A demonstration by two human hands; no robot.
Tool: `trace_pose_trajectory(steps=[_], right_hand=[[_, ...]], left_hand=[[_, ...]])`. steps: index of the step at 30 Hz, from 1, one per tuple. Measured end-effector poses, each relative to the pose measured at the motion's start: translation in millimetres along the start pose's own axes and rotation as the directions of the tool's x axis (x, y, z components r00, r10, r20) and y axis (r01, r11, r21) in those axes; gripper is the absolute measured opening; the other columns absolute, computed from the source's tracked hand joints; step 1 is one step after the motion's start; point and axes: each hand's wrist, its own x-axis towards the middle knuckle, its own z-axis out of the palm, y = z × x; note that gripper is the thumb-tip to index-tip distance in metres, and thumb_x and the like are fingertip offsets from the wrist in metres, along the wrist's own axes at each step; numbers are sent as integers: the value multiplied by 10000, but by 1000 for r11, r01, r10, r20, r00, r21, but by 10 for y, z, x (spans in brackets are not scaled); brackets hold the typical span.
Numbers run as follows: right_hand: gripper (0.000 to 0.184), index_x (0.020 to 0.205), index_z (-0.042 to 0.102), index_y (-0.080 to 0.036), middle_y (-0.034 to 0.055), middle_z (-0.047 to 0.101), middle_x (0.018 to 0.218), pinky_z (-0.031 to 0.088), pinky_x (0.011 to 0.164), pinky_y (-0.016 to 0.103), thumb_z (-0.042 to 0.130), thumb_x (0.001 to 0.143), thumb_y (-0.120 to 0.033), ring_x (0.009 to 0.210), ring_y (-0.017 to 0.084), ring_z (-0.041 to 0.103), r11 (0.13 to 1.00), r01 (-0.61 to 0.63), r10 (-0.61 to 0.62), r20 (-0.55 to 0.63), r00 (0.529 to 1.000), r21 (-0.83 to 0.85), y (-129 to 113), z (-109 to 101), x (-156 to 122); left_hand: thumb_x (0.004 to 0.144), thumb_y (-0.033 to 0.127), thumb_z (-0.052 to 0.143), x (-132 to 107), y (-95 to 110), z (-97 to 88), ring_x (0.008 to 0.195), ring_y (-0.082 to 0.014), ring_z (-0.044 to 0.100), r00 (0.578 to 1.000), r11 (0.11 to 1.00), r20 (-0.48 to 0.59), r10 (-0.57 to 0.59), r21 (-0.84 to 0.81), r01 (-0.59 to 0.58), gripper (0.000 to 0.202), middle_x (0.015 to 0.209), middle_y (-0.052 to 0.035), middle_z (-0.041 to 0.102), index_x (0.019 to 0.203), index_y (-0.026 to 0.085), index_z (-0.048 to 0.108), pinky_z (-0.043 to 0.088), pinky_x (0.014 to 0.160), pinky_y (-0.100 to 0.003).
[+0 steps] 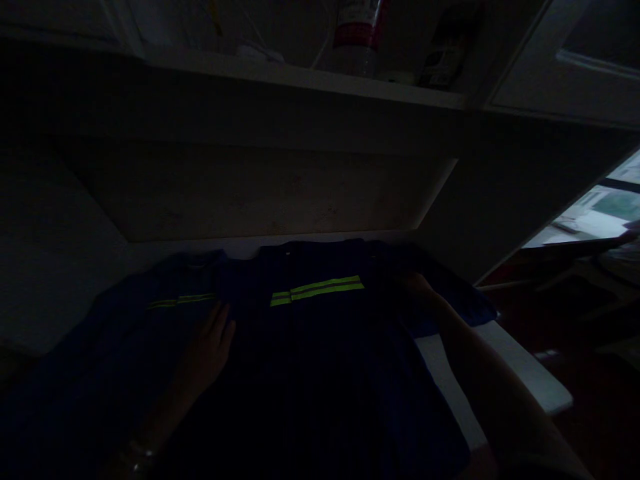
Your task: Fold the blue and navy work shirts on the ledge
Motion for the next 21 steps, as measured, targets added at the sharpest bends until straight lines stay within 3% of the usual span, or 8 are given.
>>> trace_pose_trajectory(steps=[3, 6, 9, 11, 13, 17, 19, 21], right_hand=[[255, 1112, 679, -173, 73, 736, 1021, 543, 790, 304, 575, 935, -325, 943, 215, 695, 1000, 17, -17, -8, 1000, -25, -174, -75, 7], [326, 1194, 667, -208, 79, 728, 1146, 513, 839, 305, 537, 929, -347, 1048, 248, 679, 981, 162, -163, 4, 987, -104, -498, -55, -129], [354, 1194, 678, -244, 81, 734, 1137, 506, 825, 342, 463, 956, -393, 992, 267, 697, 878, 408, -375, 173, 911, -248, -888, 66, -375], [370, 1179, 687, -267, 68, 738, 1128, 510, 829, 346, 442, 967, -446, 968, 260, 703, 818, 524, -449, 306, 839, -237, -1113, 171, -498], [412, 1213, 672, -258, 67, 717, 1193, 505, 892, 343, 431, 973, -490, 1034, 252, 684, 797, 576, -510, 310, 803, -180, -1269, 283, -528], [505, 1360, 567, -169, 116, 582, 1404, 389, 1094, 384, 344, 1009, -456, 1277, 260, 537, 816, 520, -538, -1, 843, -252, -1334, 590, -404], [517, 1430, 499, -189, 114, 480, 1505, 325, 1141, 475, 327, 1014, -442, 1366, 283, 443, 834, 433, -464, -10, 886, -342, -1264, 807, -369], [497, 1459, 465, -246, 87, 380, 1579, 254, 1152, 584, 325, 1015, -421, 1442, 304, 331, 818, 400, -395, 103, 913, -414, -1184, 1020, -385]], left_hand=[[943, 429, 417, -507, -314, 82, 1387, -310, 457, 959, 808, 158, 236, 516, -284, 510, 1496, -128, 503, 1352, 168, 577, 331, 1165, -567], [973, 380, 365, -815, -513, 158, 1360, -308, 491, 922, 601, 238, 305, 703, -380, 481, 1471, -122, 529, 1356, 191, 585, 387, 1120, -578], [973, 324, 383, -883, -508, 176, 1370, -312, 478, 905, 494, 262, 334, 769, -405, 451, 1496, -111, 500, 1365, 224, 584, 380, 1119, -580], [974, 306, 390, -868, -453, 163, 1366, -317, 480, 899, 465, 273, 343, 782, -415, 438, 1493, -109, 502, 1351, 230, 599, 390, 1107, -579], [976, 295, 391, -856, -403, 150, 1369, -320, 476, 889, 447, 298, 347, 781, -436, 423, 1486, -98, 511, 1326, 232, 621, 395, 1103, -578], [981, 339, 393, -874, -356, 154, 1371, -320, 474, 904, 467, 278, 326, 783, -409, 445, 1498, -88, 492, 1361, 210, 585, 403, 1102, -579], [979, 385, 398, -875, -343, 170, 1366, -317, 480, 923, 498, 232, 307, 787, -364, 483, 1508, -95, 477, 1399, 195, 543, 412, 1096, -582], [979, 388, 396, -851, -326, 182, 1366, -320, 480, 929, 529, 221, 296, 772, -352, 486, 1505, -103, 479, 1401, 195, 540, 410, 1096, -593]])
